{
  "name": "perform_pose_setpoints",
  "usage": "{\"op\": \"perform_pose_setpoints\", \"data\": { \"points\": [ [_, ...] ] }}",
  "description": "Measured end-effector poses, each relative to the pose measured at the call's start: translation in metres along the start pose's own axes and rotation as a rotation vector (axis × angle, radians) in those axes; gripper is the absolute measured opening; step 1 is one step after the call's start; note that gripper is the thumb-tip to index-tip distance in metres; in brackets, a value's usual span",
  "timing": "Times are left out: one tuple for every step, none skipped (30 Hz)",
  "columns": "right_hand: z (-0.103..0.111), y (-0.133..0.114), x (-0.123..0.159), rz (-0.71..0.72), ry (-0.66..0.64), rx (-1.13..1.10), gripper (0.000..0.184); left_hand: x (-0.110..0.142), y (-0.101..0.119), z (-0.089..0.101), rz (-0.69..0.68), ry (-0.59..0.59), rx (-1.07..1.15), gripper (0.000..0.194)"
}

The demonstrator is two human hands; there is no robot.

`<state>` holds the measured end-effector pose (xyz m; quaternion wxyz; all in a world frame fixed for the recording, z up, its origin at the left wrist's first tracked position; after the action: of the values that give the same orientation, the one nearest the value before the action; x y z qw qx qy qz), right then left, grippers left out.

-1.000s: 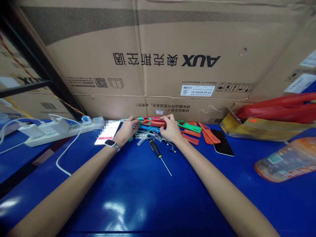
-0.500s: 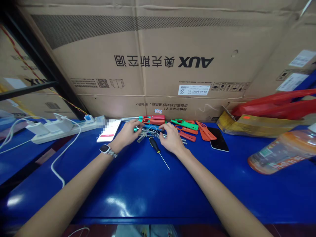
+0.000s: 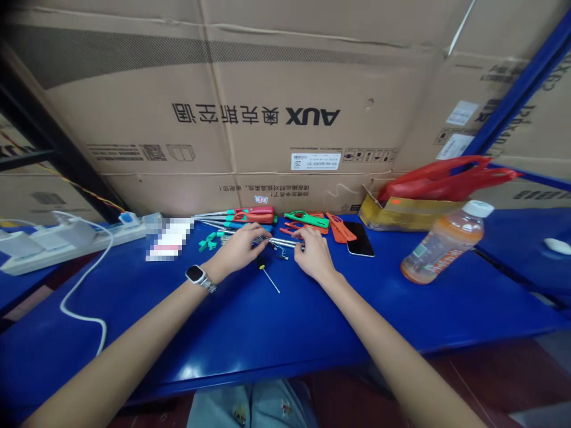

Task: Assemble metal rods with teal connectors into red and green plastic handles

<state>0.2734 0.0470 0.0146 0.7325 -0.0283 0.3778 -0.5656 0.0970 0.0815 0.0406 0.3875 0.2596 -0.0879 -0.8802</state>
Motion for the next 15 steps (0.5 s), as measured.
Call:
{"op": "perform_pose_setpoints", "data": {
  "points": [
    [0.004, 0.009, 0.001, -0.036, -0.002, 0.034, 0.026, -0.007, 0.004, -0.004, -0.007, -0.007, -0.010, 0.018],
    [0.007, 0.018, 0.001, -0.072, -0.014, 0.068, 0.026, -0.015, 0.007, -0.009, -0.010, -0.016, -0.022, 0.019],
    [0.009, 0.027, 0.000, -0.106, -0.033, 0.097, 0.028, -0.023, 0.009, -0.014, -0.005, -0.029, -0.042, 0.019],
    [0.010, 0.034, -0.001, -0.133, -0.053, 0.118, 0.029, -0.031, 0.010, -0.019, 0.003, -0.046, -0.069, 0.020],
    [0.010, 0.040, -0.004, -0.154, -0.072, 0.131, 0.031, -0.039, 0.011, -0.023, 0.014, -0.063, -0.100, 0.021],
    [0.010, 0.045, -0.007, -0.168, -0.086, 0.136, 0.031, -0.046, 0.011, -0.028, 0.019, -0.080, -0.129, 0.021],
    [0.009, 0.049, -0.010, -0.174, -0.097, 0.135, 0.030, -0.053, 0.010, -0.031, 0.018, -0.094, -0.147, 0.022],
    [0.008, 0.053, -0.013, -0.177, -0.106, 0.128, 0.029, -0.060, 0.009, -0.035, 0.014, -0.107, -0.158, 0.022],
    [0.007, 0.056, -0.016, -0.180, -0.116, 0.118, 0.027, -0.066, 0.008, -0.038, 0.006, -0.121, -0.164, 0.022],
    [0.006, 0.060, -0.019, -0.180, -0.127, 0.103, 0.026, -0.072, 0.007, -0.042, -0.003, -0.137, -0.168, 0.021],
    [0.004, 0.062, -0.021, -0.178, -0.137, 0.086, 0.025, -0.077, 0.006, -0.045, -0.010, -0.153, -0.175, 0.022],
    [0.002, 0.065, -0.023, -0.172, -0.146, 0.067, 0.025, -0.082, 0.005, -0.048, -0.017, -0.165, -0.185, 0.024],
    [0.000, 0.067, -0.024, -0.165, -0.152, 0.048, 0.025, -0.087, 0.005, -0.050, -0.022, -0.170, -0.197, 0.026],
    [-0.001, 0.068, -0.024, -0.157, -0.155, 0.031, 0.025, -0.091, 0.005, -0.051, -0.024, -0.165, -0.212, 0.028],
    [-0.002, 0.068, -0.024, -0.141, -0.147, 0.016, 0.026, -0.096, 0.005, -0.052, -0.024, -0.151, -0.227, 0.029]
  ]
}}
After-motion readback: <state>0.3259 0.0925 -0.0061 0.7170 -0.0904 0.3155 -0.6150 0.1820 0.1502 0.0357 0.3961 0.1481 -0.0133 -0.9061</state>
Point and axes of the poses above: each hand's wrist, its own x-axis away from the middle knuckle, its own z-axis out of the back of the hand, y = z × x, the point moved 6 cm from there along -x, towards the middle knuckle, and after that the axes turned 7 degrees about z, right-handed, at the moved point
